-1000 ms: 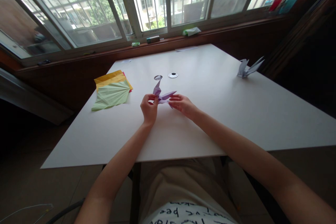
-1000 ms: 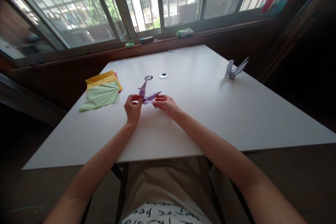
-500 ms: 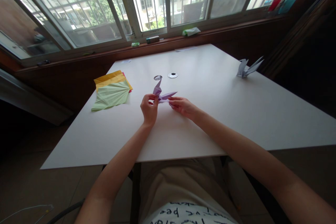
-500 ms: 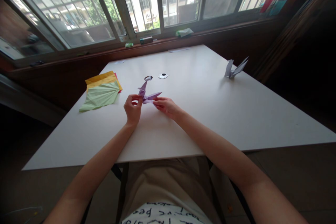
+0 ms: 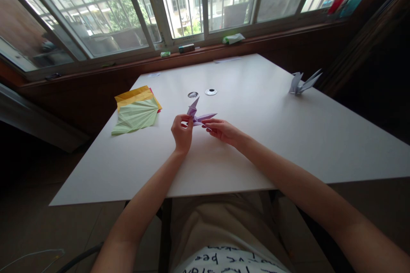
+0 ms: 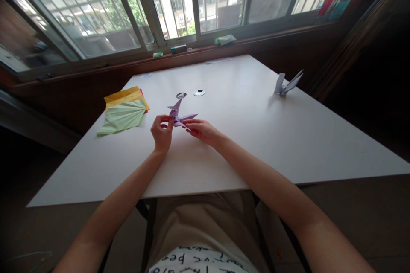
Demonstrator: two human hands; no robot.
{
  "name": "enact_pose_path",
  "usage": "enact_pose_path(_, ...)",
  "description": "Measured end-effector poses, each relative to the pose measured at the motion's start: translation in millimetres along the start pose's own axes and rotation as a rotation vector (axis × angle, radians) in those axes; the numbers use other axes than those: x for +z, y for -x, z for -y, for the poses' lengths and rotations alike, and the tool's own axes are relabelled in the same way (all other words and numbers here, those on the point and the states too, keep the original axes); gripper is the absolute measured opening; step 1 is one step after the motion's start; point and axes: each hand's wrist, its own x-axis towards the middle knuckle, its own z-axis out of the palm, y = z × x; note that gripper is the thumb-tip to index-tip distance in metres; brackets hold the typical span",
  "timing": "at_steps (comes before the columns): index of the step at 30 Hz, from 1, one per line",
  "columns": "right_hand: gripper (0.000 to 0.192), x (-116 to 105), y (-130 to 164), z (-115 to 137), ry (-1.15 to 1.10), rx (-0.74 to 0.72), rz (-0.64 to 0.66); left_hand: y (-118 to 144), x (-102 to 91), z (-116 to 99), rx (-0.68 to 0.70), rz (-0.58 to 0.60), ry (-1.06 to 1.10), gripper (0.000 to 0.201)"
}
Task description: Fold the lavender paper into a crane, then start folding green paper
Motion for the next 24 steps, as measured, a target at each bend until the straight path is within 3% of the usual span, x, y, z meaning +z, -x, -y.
enact_pose_path(5,0.012,1.7,0.7,1.8,-0.001,-0.021,-0.019,0.4,0.0,-0.8,-0.007,0.009,0.002,0.004)
enact_pose_path(12,0.031,-2.9,-4.2,-1.9,0.001,-0.105,-0.048,-0.5,0.9,1.0,-0.058,0.011,0.015,0.005)
enact_pose_path(24,0.031,2.3,1.7,-2.0,0.094,-0.257,-0.051,-2.3,1.2,5.3,-0.164,0.047,0.052,0.008)
